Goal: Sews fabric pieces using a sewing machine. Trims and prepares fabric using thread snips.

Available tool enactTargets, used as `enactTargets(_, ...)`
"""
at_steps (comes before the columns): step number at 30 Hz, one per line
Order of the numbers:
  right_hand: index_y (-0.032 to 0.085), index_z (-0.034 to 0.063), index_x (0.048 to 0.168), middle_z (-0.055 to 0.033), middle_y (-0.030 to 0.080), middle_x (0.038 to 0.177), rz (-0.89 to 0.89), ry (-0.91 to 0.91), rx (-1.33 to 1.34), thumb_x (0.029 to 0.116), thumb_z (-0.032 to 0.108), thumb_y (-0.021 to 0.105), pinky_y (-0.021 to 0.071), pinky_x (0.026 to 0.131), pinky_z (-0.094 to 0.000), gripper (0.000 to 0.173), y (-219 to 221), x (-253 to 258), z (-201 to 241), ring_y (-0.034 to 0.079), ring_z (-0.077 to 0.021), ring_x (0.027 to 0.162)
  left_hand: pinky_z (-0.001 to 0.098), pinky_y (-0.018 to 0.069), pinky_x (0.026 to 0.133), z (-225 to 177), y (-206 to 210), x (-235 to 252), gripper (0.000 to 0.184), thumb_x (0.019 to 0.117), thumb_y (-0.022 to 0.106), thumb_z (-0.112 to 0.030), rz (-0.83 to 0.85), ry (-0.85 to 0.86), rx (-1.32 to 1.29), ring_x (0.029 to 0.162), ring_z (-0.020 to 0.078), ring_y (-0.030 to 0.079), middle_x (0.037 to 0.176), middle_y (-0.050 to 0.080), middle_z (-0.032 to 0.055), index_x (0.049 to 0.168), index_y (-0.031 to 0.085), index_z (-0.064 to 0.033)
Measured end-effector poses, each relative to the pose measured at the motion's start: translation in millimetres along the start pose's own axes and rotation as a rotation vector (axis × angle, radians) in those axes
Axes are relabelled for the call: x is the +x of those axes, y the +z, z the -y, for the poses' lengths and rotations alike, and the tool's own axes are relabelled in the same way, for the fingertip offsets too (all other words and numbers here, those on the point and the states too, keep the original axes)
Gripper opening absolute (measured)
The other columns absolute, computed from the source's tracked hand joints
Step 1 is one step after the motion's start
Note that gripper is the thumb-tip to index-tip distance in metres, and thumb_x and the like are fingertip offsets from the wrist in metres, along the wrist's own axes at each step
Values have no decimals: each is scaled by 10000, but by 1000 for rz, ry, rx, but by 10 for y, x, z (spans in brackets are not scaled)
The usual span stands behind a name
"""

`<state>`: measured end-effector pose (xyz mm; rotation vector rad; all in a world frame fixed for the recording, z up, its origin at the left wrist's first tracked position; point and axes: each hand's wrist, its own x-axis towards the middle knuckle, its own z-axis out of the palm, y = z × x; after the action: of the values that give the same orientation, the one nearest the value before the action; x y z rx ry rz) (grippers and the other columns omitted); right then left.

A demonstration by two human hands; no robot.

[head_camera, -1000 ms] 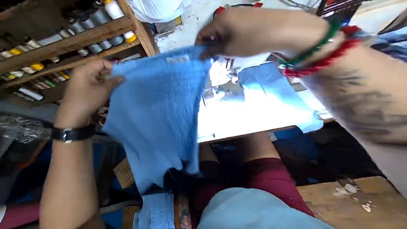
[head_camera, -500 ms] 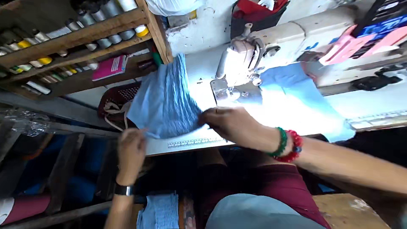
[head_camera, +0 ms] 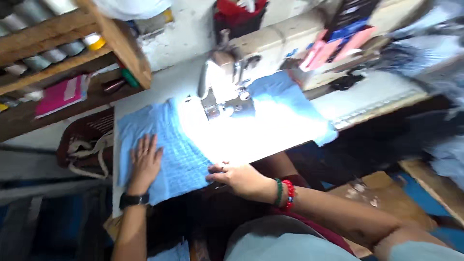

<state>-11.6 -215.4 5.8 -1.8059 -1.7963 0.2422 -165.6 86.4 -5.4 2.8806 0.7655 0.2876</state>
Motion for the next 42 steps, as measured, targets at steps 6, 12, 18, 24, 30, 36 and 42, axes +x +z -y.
enactTargets(6, 727, 118, 1223, -89, 705, 1269, -140, 10, 150, 1025, 219, 603, 606, 810, -422, 254, -274, -87, -156, 729, -228, 1002, 739, 78, 1191, 123, -122, 60, 737, 1070, 306, -534, 68, -14, -13, 1552, 460, 176, 1668, 252, 232, 1607, 306, -29)
enactTargets(12, 756, 77, 1104, -94, 737, 1030, -428, 484, -20, 1001, 182, 626, 606, 788, -466, 196, -1117, -913, -702, 721, -232, 901, 554, 485, 1020, -1107, -466, 93, 369, 997, 565, -257, -106, 292, -204, 1200, 413, 612, 1271, 652, 252, 1186, 711, 24)
enactTargets(18, 740, 79, 1184, -123, 724, 1054, -652, 778, -73, 1031, 175, 599, 574, 808, -531, 230, -1454, -1545, -1247, 704, -268, 907, 361, 548, 984, -2988, 19, 767, 265, 1029, 565, -157, 263, 649, -612, 1124, 195, 670, 1203, 695, 140, 1198, 702, -6)
enactTargets(24, 731, 81, 1217, -154, 699, 1169, -652, 898, 12, 1014, 234, 645, 550, 853, -612, 268, -1427, -1536, -1598, 693, -340, 1012, 546, 428, 1092, -3850, 568, 2212, 347, 1037, 557, -156, 31, 249, -448, 1257, 408, 588, 1278, 636, 307, 1258, 633, 101)
enactTargets(30, 751, 116, 1186, -144, 685, 1213, -638, 926, 3, 994, 254, 659, 558, 822, -591, 254, -1378, -1541, -1727, 695, -337, 1016, 545, 340, 1171, -3768, 944, 2678, 539, 1019, 628, -286, 178, -57, -97, 1401, 416, 472, 1460, 528, 286, 1413, 535, 69)
enactTargets(36, 759, 108, 1147, -132, 687, 1169, -636, 899, 30, 981, 237, 681, 570, 754, -561, 224, -1428, -1562, -1747, 701, -310, 927, 582, 403, 1093, -3629, 668, 2308, 377, 1044, 575, -196, 118, 0, -168, 1288, 445, 557, 1323, 610, 313, 1293, 619, 84)
enactTargets(42, 743, 103, 1176, -139, 685, 1141, -643, 835, 63, 1005, 238, 654, 568, 767, -569, 236, -1498, -1540, -1704, 693, -312, 948, 604, 482, 969, -3486, 613, 1758, 317, 1037, 596, -264, -234, 254, -333, 1060, 397, 668, 1096, 708, 229, 1127, 711, 17)
